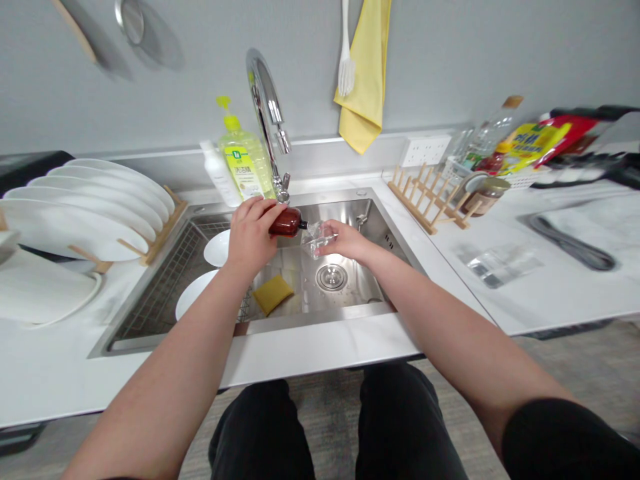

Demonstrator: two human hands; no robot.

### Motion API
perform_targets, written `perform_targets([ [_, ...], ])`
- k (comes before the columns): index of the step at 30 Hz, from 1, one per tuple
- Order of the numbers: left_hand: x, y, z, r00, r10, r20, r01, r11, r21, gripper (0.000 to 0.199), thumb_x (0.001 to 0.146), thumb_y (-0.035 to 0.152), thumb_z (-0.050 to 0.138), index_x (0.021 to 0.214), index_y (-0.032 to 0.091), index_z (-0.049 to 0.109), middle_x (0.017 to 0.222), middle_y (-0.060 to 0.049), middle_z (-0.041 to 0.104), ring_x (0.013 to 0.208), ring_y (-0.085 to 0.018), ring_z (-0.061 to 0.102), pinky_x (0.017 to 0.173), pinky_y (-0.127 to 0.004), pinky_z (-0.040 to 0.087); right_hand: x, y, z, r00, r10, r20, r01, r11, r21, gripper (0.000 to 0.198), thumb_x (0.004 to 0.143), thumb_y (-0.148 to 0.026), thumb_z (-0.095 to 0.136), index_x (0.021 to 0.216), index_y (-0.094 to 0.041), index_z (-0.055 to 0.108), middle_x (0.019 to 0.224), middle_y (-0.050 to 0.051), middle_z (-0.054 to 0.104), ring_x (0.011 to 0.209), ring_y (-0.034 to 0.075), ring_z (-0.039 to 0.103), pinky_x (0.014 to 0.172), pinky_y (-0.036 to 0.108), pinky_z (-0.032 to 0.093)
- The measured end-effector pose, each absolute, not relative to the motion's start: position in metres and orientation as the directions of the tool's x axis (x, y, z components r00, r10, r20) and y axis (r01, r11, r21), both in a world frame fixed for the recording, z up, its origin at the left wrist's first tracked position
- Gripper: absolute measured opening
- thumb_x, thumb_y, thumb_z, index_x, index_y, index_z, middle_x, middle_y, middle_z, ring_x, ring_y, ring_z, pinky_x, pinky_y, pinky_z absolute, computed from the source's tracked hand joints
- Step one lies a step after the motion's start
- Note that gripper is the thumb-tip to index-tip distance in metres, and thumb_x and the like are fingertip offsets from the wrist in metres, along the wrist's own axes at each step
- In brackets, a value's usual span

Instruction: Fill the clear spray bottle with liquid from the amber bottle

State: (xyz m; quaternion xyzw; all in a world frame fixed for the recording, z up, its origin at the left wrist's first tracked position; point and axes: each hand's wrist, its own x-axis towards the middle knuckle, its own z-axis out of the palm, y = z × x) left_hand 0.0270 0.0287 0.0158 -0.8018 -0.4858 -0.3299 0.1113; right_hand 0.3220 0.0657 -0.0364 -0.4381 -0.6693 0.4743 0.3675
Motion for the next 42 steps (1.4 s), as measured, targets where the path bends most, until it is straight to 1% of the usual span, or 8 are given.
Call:
perform_targets([
  [5,0.0261,0.0284,0.0168,0.326,0.71,0.624,0.859,-0.498,0.117,0.079,0.09,0.013,0.073,0.165,0.035,0.067,0.166,-0.008,0.069,0.161,-0.04,0.05,0.137,-0.065,0.039,0.322,0.066,-0.0366,-0.346,0.935,0.082,0.243,0.174,-0.954,0.063,0.063,-0.028,0.108,0.116,-0.025,0.073,0.114,0.002,0.079,0.109,0.027,0.077,0.108,0.048,0.064],
  [9,0.027,0.027,0.0174,0.322,0.707,0.63,0.861,-0.495,0.114,0.08,0.09,0.013,0.072,0.166,0.036,0.067,0.166,-0.008,0.069,0.161,-0.04,0.05,0.138,-0.066,0.038,0.3225,0.0654,-0.0364,-0.346,0.935,0.077,0.249,0.171,-0.953,0.064,0.063,-0.029,0.109,0.115,-0.026,0.072,0.115,0.002,0.078,0.109,0.028,0.078,0.108,0.048,0.064],
  [15,0.0276,0.0263,0.0179,0.326,0.698,0.637,0.869,-0.487,0.089,0.071,0.093,0.014,0.072,0.162,0.033,0.07,0.165,-0.008,0.07,0.161,-0.039,0.05,0.137,-0.063,0.04,0.3231,0.0642,-0.0359,-0.356,0.931,0.085,0.254,0.184,-0.949,0.062,0.065,-0.032,0.109,0.114,-0.026,0.072,0.117,0.003,0.078,0.108,0.027,0.077,0.108,0.048,0.064],
  [25,0.0275,0.0259,0.0176,0.328,0.692,0.643,0.871,-0.485,0.077,0.073,0.093,0.013,0.071,0.162,0.035,0.069,0.165,-0.007,0.07,0.161,-0.039,0.05,0.136,-0.065,0.04,0.3236,0.0654,-0.0372,-0.355,0.931,0.081,0.251,0.179,-0.951,0.064,0.064,-0.032,0.109,0.116,-0.026,0.072,0.12,0.004,0.078,0.111,0.028,0.077,0.108,0.049,0.064],
  [29,0.0278,0.0257,0.0182,0.324,0.701,0.635,0.87,-0.484,0.091,0.076,0.092,0.014,0.072,0.164,0.037,0.067,0.166,-0.007,0.07,0.163,-0.04,0.049,0.137,-0.066,0.037,0.323,0.0661,-0.039,-0.359,0.93,0.082,0.25,0.18,-0.951,0.065,0.063,-0.034,0.109,0.117,-0.026,0.073,0.119,0.004,0.078,0.112,0.029,0.077,0.109,0.049,0.064],
  [32,0.0275,0.0259,0.0179,0.32,0.705,0.633,0.87,-0.483,0.097,0.077,0.092,0.014,0.072,0.165,0.039,0.066,0.167,-0.007,0.069,0.164,-0.04,0.047,0.138,-0.066,0.035,0.3222,0.0663,-0.0396,-0.365,0.927,0.089,0.235,0.184,-0.954,0.064,0.063,-0.033,0.109,0.116,-0.026,0.073,0.118,0.005,0.078,0.114,0.029,0.078,0.108,0.049,0.065],
  [39,0.0272,0.0258,0.0176,0.327,0.686,0.65,0.876,-0.478,0.065,0.075,0.095,0.014,0.073,0.165,0.039,0.067,0.166,-0.006,0.07,0.162,-0.039,0.05,0.137,-0.064,0.036,0.3218,0.0652,-0.037,-0.356,0.931,0.087,0.244,0.183,-0.952,0.064,0.063,-0.031,0.109,0.115,-0.026,0.073,0.117,0.004,0.077,0.112,0.029,0.077,0.11,0.05,0.064],
  [42,0.0276,0.025,0.0188,0.326,0.698,0.638,0.876,-0.477,0.074,0.078,0.094,0.014,0.073,0.167,0.041,0.065,0.168,-0.005,0.07,0.163,-0.04,0.049,0.138,-0.065,0.035,0.3221,0.0653,-0.0362,-0.36,0.929,0.079,0.252,0.179,-0.951,0.062,0.063,-0.03,0.108,0.114,-0.025,0.073,0.119,0.004,0.078,0.113,0.028,0.077,0.111,0.049,0.064],
])
